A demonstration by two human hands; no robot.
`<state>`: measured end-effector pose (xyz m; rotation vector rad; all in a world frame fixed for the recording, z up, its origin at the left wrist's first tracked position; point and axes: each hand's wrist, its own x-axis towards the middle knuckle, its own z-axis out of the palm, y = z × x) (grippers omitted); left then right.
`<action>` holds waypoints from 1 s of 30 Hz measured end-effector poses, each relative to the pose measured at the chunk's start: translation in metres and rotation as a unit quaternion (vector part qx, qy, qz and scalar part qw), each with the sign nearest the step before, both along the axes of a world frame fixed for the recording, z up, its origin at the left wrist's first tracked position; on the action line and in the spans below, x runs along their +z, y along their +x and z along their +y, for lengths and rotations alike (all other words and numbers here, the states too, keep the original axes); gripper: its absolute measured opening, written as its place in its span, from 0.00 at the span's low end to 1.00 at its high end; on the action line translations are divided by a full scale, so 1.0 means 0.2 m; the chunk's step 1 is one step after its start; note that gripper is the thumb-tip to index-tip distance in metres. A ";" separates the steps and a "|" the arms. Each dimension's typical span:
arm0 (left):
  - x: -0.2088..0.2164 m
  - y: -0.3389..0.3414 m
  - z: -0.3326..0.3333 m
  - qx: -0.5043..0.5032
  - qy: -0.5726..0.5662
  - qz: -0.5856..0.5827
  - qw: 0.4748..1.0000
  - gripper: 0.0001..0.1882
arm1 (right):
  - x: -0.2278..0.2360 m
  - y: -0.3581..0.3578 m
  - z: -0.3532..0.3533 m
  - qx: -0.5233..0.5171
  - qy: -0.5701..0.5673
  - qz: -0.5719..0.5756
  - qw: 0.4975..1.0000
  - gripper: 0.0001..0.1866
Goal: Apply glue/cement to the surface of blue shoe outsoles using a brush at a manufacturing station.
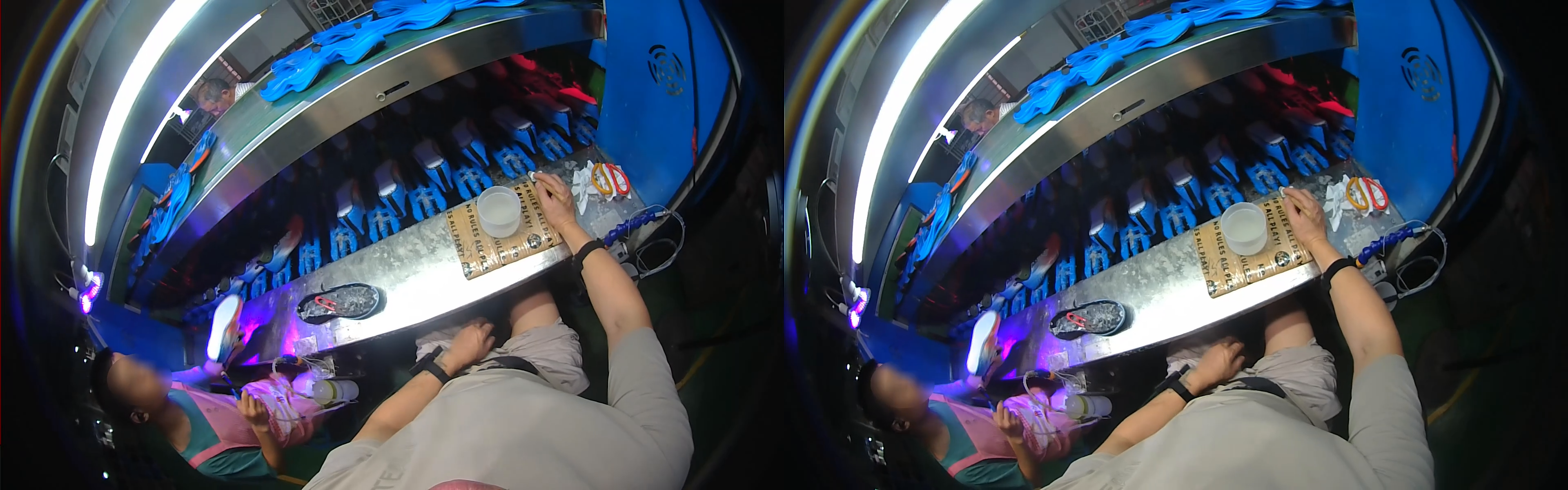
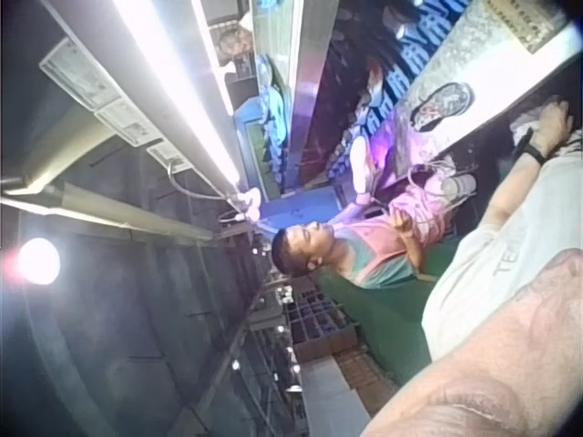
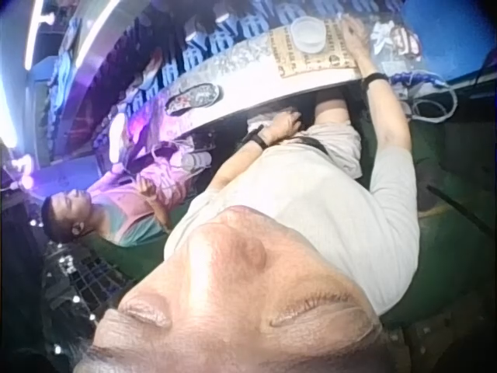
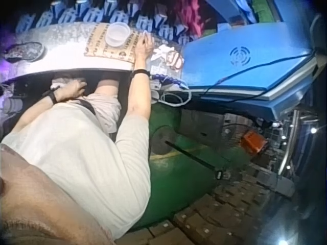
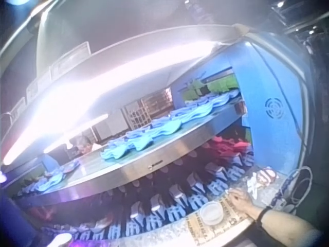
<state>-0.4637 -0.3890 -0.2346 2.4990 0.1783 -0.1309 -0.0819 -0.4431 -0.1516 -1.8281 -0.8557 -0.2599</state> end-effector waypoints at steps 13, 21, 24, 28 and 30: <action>-0.14 -0.18 0.38 0.040 0.169 0.181 0.968 0.13 | 0.02 -0.01 0.01 0.006 0.040 0.007 0.999 0.10; -0.30 -0.24 0.44 -0.232 0.497 0.029 0.836 0.15 | 0.09 -0.04 0.00 0.016 0.042 0.028 0.999 0.10; -0.32 -0.22 0.49 -0.424 0.751 -0.074 0.501 0.18 | 0.09 -0.04 -0.02 0.005 0.042 0.035 0.998 0.10; -0.12 -0.31 0.49 -0.445 0.624 0.029 0.641 0.18 | 0.10 -0.05 -0.03 0.017 0.030 0.048 0.998 0.11; 0.08 -0.27 0.47 -0.026 0.043 0.307 0.950 0.18 | 0.09 -0.05 -0.04 0.019 0.029 0.045 0.998 0.11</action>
